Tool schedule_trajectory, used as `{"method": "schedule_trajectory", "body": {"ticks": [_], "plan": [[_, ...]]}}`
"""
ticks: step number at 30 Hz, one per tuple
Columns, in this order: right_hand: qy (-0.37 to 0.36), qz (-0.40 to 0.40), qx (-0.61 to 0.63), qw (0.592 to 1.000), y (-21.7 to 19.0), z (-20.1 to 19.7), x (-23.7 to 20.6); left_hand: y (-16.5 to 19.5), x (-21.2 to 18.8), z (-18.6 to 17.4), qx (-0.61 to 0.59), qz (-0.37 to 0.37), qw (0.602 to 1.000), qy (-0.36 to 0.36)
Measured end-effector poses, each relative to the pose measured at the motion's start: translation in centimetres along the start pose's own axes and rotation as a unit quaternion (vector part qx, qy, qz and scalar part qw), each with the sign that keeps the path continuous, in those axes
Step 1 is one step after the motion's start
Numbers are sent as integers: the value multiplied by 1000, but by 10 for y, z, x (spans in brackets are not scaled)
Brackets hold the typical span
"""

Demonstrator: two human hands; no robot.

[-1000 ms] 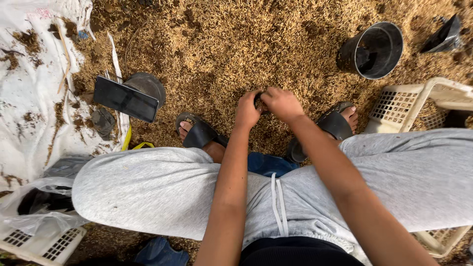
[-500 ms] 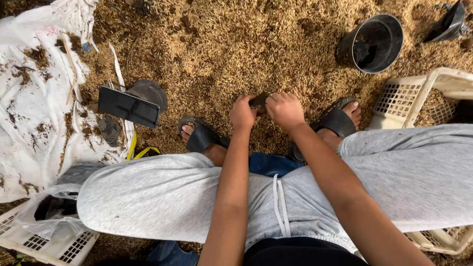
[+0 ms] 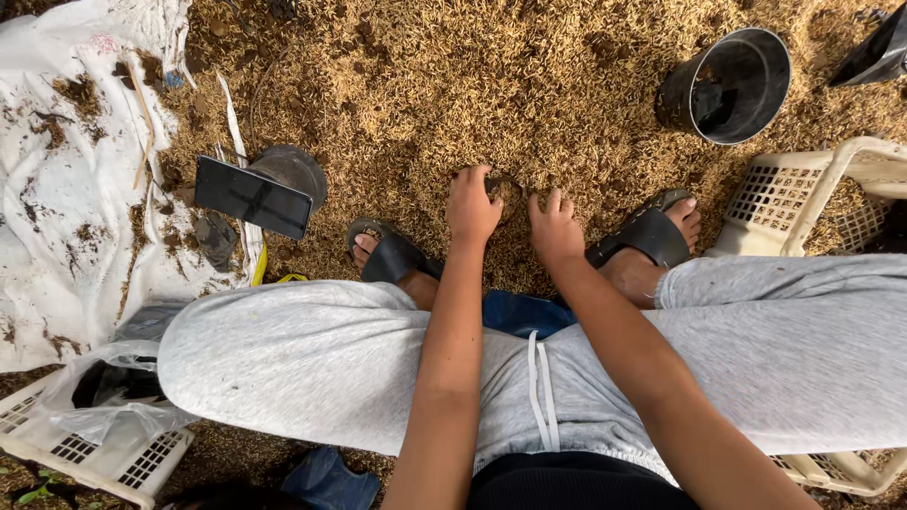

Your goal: The person scoops loose substrate from a pile on the floor, places it into small black plastic bags, and packs it by hand. The filled bags are then placed into a white plastic crate. The person repeats this process multiple times.

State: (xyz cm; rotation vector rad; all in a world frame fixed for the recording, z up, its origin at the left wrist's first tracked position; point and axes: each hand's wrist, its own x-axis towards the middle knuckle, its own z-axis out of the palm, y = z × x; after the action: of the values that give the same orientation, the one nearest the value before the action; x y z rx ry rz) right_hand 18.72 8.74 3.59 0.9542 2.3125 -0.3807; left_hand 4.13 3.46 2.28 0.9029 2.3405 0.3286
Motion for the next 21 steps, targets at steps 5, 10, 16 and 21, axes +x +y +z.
{"method": "schedule_trajectory", "body": {"ticks": [5,10,16,21], "plan": [[60,-56,32,996,36,-8,14,-4,12,4,6,45,993,-112],[33,48,327,943,40,-42,22,-8,3,9,-96,-59,994,8],[106,-87,473,870,26,-71,26,-8,-4,16,-160,-111,980,43],[30,-46,471,880,6,-76,19,-12,-6,13,-191,-83,978,27]]}}
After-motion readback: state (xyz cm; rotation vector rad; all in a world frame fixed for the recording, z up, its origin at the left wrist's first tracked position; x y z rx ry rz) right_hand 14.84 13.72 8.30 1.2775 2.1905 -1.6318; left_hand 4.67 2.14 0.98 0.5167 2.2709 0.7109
